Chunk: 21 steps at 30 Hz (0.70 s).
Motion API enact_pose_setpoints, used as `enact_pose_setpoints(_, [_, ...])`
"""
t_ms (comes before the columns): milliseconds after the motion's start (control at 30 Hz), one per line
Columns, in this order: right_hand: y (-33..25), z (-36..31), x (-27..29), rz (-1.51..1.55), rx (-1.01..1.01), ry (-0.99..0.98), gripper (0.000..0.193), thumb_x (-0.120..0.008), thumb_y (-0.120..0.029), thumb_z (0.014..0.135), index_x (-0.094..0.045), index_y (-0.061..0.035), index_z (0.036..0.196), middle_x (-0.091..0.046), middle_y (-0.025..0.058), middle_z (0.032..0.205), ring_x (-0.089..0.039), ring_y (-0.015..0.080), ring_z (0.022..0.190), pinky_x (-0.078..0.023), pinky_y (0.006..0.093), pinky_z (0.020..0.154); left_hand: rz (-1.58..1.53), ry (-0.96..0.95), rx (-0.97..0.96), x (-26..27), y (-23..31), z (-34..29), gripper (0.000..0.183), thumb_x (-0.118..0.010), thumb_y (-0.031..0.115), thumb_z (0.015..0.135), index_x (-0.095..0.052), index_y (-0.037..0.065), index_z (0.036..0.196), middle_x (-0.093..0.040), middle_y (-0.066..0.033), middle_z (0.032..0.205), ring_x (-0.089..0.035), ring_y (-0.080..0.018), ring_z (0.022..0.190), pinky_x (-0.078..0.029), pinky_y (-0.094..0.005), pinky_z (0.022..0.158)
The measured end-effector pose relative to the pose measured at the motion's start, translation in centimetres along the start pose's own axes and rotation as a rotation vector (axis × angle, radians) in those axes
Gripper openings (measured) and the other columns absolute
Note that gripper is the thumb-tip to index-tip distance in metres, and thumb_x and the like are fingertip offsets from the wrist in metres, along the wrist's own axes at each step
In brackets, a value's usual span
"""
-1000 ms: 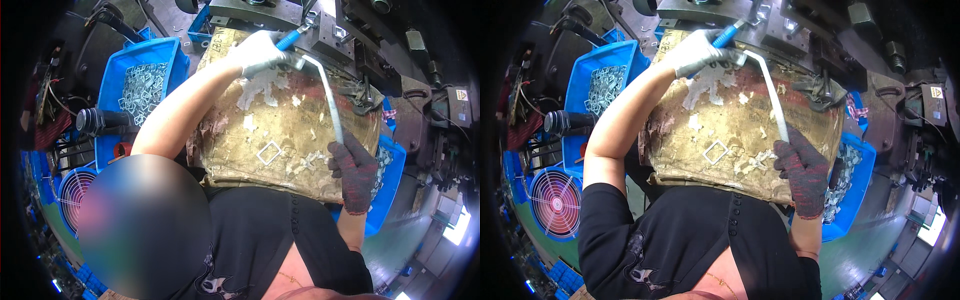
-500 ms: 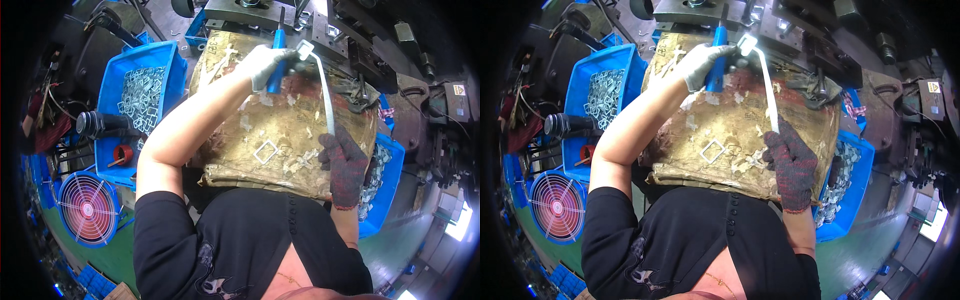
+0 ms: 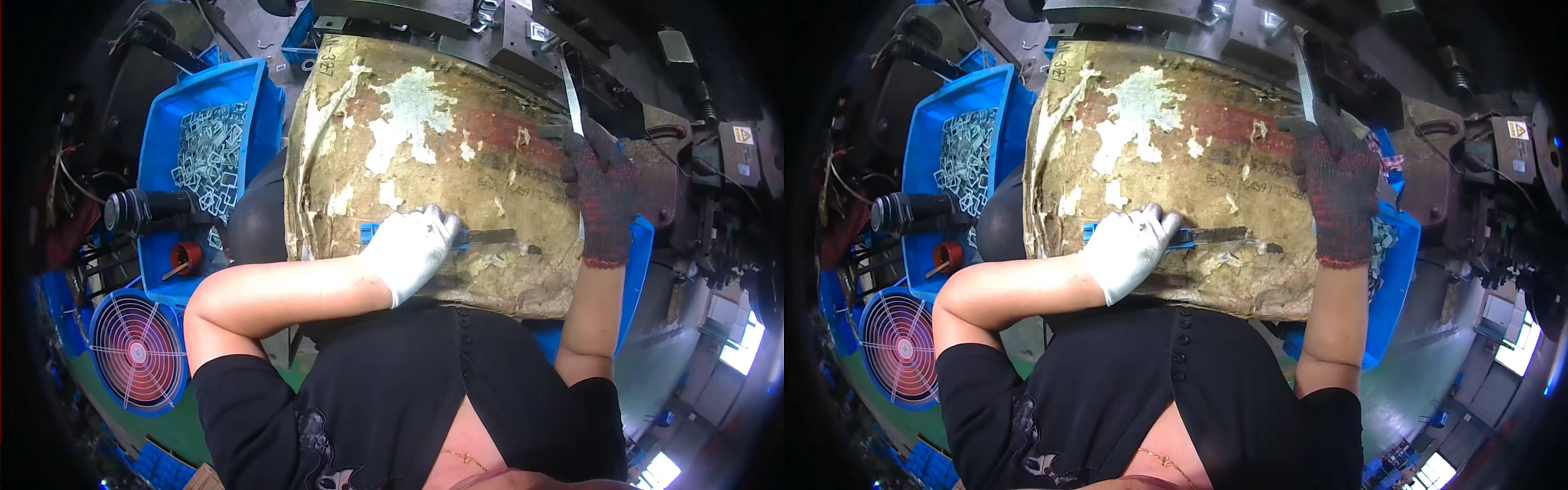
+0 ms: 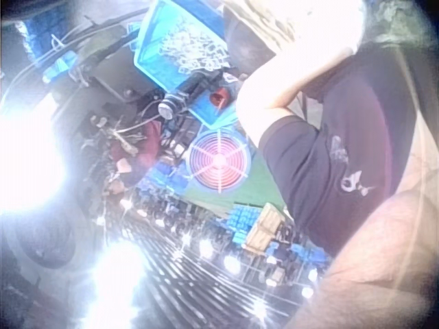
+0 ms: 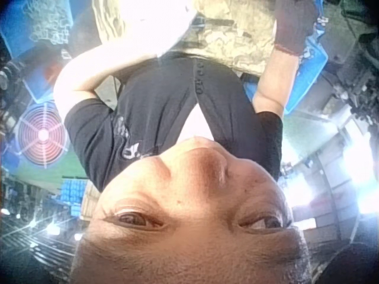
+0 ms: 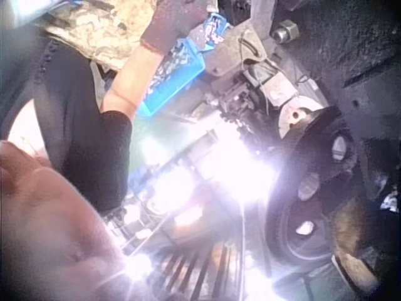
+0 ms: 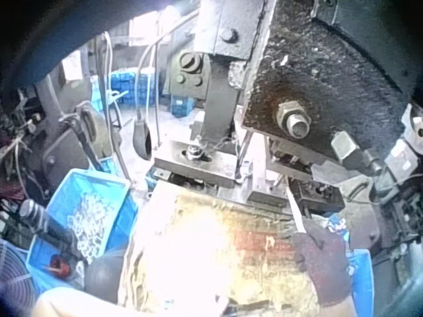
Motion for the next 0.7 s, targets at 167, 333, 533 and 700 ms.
enact_pose_setpoints(167, [0.9,1.5,0.6,0.155,0.108,-0.122,0.03,-0.063,-0.017,0.09,-0.066,-0.0078,0.118,-0.064,-0.0007,0.073,-0.047,0.0026,0.055,-0.038,0.02,0.048,0.02,0.038,0.037,0.0,0.5,-0.6,0.047,-0.063,0.023,0.079,-0.049,0.005,0.121,-0.056,-0.0138,0.093,-0.063,-0.0259,0.078,-0.051,-0.0368,0.061])
enact_pose_setpoints(333, [-2.1,0.5,1.9,-0.094,-0.07,0.098,0.033,-0.065,-0.017,0.088,-0.065,-0.0066,0.119,-0.068,0.0014,0.079,-0.051,0.0037,0.059,-0.04,0.0195,0.05,0.075,0.085,0.13,-1.3,1.5,-0.9,0.041,-0.055,0.016,0.083,-0.048,0.003,0.122,-0.056,-0.0142,0.094,-0.064,-0.0248,0.075,-0.051,-0.0367,0.059])
enact_pose_setpoints(533, [0.8,-2.7,3.7,-0.011,-0.032,0.138,0.037,-0.068,-0.017,0.086,-0.064,-0.0052,0.121,-0.066,0.0021,0.081,-0.056,0.0062,0.06,-0.044,0.0214,0.051,0.046,0.106,0.125,-0.8,1.7,-1.1,0.033,-0.052,0.014,0.085,-0.049,0.004,0.116,-0.056,-0.0124,0.09,-0.063,-0.0237,0.07,-0.051,-0.0374,0.058])
enact_pose_setpoints(700, [4.1,-7.2,4.0,0.032,-0.183,0.179,0.037,-0.069,-0.016,0.086,-0.064,-0.0056,0.122,-0.066,0.0023,0.082,-0.057,0.0074,0.06,-0.045,0.0231,0.05,0.0,0.278,0.181,2.9,-2.6,-1.7,0.017,-0.063,0.011,0.079,-0.056,0.007,0.093,-0.061,-0.0118,0.076,-0.066,-0.0284,0.073,-0.052,-0.0387,0.062])
Point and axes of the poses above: each hand's wrist, its own z-axis towards the middle knuckle, its own x-axis out of the back of the hand, y = z × x, the point moved 1 cm from there along z, towards the middle knuckle
